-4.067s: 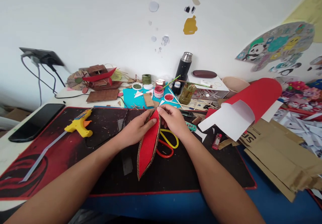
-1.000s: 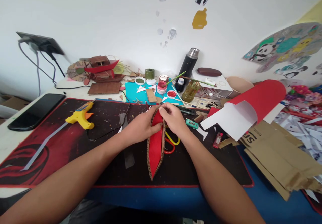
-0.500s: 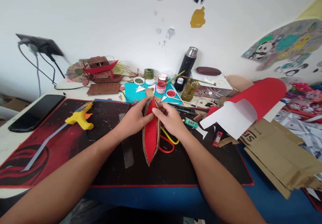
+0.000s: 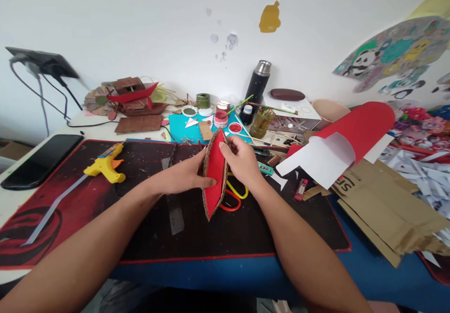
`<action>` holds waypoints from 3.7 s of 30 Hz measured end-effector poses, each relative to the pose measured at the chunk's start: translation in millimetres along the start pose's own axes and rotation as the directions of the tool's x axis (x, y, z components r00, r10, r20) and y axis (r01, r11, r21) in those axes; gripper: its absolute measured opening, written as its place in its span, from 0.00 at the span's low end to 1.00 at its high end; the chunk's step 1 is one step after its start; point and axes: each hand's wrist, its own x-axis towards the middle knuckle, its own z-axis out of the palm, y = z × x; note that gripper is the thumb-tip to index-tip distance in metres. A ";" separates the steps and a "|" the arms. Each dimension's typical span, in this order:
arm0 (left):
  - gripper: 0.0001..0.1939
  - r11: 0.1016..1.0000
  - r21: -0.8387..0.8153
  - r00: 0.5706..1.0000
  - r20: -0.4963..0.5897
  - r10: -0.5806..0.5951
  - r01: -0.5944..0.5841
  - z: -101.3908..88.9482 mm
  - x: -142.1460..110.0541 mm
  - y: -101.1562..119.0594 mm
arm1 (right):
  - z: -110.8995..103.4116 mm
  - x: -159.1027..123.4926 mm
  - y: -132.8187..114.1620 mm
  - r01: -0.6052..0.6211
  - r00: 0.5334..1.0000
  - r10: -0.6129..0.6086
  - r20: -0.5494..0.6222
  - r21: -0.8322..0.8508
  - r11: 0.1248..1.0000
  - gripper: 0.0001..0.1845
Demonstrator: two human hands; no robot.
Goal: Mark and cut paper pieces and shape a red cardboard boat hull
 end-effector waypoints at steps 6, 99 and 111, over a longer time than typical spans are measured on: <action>0.51 0.998 0.057 1.000 -0.026 0.003 -0.001 2.5 1.9 2.2 | -0.6 0.5 1.7 -0.010 1.000 0.010 0.024 0.021 1.000 0.10; 0.35 0.997 0.029 0.938 -0.338 0.081 -0.076 5.9 7.9 9.0 | 8.1 -1.5 4.6 -0.096 0.994 0.082 0.074 0.207 0.974 0.12; 0.31 0.968 -0.248 0.899 -0.429 -0.086 -0.026 2.6 8.0 9.5 | 0.1 4.3 0.8 -0.111 0.991 0.130 -0.026 0.367 0.923 0.25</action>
